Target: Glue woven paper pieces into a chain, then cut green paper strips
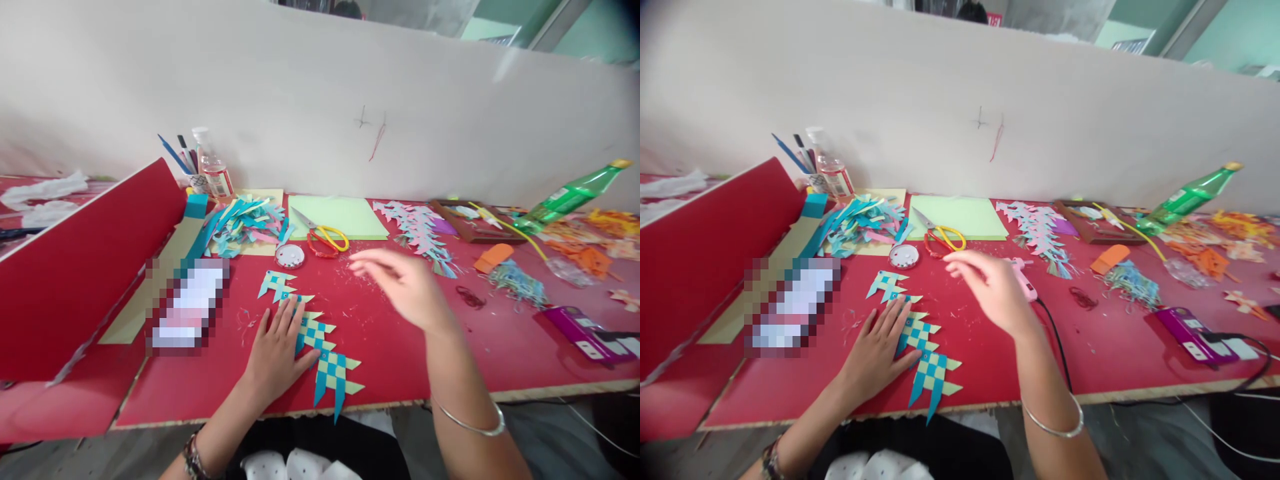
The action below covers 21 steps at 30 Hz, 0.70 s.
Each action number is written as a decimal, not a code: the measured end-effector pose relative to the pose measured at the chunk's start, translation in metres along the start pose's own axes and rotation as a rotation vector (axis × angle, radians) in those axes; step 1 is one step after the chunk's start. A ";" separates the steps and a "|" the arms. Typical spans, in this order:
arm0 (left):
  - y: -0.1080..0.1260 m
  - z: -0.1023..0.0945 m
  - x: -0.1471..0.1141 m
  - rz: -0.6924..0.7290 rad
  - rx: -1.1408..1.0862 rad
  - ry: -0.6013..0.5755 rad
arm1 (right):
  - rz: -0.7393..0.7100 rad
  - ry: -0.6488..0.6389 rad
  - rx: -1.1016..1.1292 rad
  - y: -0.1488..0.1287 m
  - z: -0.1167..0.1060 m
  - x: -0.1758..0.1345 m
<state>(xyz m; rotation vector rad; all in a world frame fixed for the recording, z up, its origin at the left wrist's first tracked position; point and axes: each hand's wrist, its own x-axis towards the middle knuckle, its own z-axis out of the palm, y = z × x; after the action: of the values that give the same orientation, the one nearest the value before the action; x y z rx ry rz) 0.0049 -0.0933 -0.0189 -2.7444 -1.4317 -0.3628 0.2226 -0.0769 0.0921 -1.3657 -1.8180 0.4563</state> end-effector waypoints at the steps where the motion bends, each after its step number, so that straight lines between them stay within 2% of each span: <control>1: 0.000 0.000 0.000 -0.005 0.001 0.003 | 0.005 -0.127 -0.045 0.004 0.012 -0.001; 3: 0.000 0.001 -0.001 -0.014 0.001 0.010 | 0.009 -0.303 -0.200 0.010 0.037 -0.007; 5: 0.000 0.002 -0.001 -0.026 0.000 0.016 | 0.019 -0.373 -0.325 0.012 0.061 -0.017; 7: 0.001 0.004 -0.001 -0.030 0.004 0.016 | -0.036 -0.460 -0.373 0.010 0.079 -0.029; 10: 0.000 0.007 -0.001 -0.026 0.020 0.005 | -0.070 -0.561 -0.421 0.008 0.094 -0.044; 13: 0.000 0.007 0.000 -0.029 0.028 0.013 | -0.021 -0.578 -0.462 0.013 0.093 -0.052; 21: 0.001 0.006 0.000 -0.046 -0.019 0.023 | 0.070 -0.508 -0.554 0.033 0.071 -0.064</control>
<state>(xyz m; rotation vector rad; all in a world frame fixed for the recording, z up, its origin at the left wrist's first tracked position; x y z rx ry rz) 0.0071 -0.0928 -0.0244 -2.7166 -1.4956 -0.4097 0.1948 -0.1123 0.0012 -1.8054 -2.4413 0.3702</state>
